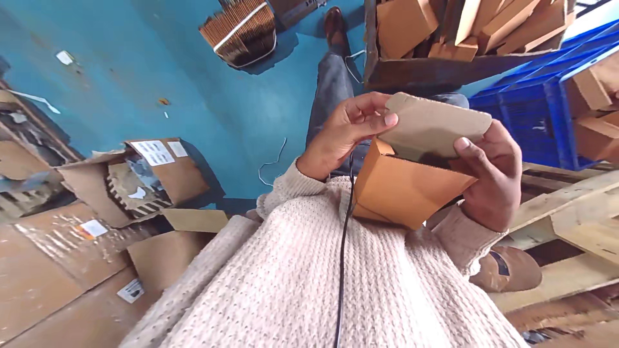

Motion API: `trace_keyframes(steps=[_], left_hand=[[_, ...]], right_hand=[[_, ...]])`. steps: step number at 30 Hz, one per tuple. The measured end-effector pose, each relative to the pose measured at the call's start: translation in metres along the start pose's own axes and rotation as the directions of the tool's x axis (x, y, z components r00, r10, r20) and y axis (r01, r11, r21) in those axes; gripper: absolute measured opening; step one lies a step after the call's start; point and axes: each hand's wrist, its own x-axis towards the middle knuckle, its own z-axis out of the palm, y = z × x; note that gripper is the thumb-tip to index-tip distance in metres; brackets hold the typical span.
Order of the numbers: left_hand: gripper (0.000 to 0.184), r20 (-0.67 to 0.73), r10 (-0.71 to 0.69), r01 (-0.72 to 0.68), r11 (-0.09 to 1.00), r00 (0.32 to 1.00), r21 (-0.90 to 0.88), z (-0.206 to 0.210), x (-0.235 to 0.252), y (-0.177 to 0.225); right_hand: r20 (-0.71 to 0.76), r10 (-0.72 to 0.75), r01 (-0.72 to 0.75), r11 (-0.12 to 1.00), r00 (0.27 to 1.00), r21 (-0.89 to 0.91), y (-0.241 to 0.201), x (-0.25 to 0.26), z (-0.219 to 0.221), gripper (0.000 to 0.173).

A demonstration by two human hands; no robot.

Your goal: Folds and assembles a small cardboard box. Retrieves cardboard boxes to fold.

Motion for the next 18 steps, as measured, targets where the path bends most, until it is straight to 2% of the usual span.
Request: trace_keyframes(steps=[2,4,7,10,12,14,16,18], left_hand=[[0.014,-0.107,0.085,-0.079,0.995,0.991,0.063,0.005,-0.002,-0.006],[0.014,-0.171,0.181,-0.153,0.975,0.969,0.164,0.009,-0.005,-0.01],[0.013,-0.221,0.304,-0.241,0.932,0.927,0.271,0.013,-0.011,-0.019],[0.013,-0.273,0.376,-0.296,0.909,0.885,0.292,0.02,-0.015,-0.03],[0.015,-0.258,0.351,-0.289,0.925,0.9,0.247,0.023,-0.02,-0.033],[0.018,-0.175,0.347,-0.322,0.934,0.921,0.156,0.024,-0.024,-0.037],[0.034,-0.094,0.398,-0.393,0.917,0.913,0.063,0.025,-0.027,-0.04],[0.043,-0.043,0.448,-0.445,0.893,0.893,0.072,0.024,-0.027,-0.042]], right_hand=[[0.022,0.003,-0.003,1.0,1.0,-0.027,-0.001,0.001,0.001,0.043],[0.026,-0.009,0.01,0.999,1.0,-0.052,-0.002,0.003,0.003,0.047],[-0.015,-0.076,0.076,0.996,0.997,-0.037,0.003,0.003,0.01,0.041],[-0.08,-0.198,0.201,0.979,0.977,0.03,0.02,0.005,0.019,0.025],[-0.113,-0.249,0.258,0.964,0.962,0.071,0.032,0.006,0.024,0.019],[-0.133,-0.283,0.292,0.955,0.95,0.047,0.037,0.005,0.027,0.02],[-0.143,-0.335,0.339,0.941,0.931,0.009,0.04,0.001,0.028,0.023],[-0.153,-0.392,0.406,0.911,0.907,0.071,0.043,-0.004,0.032,0.028]])
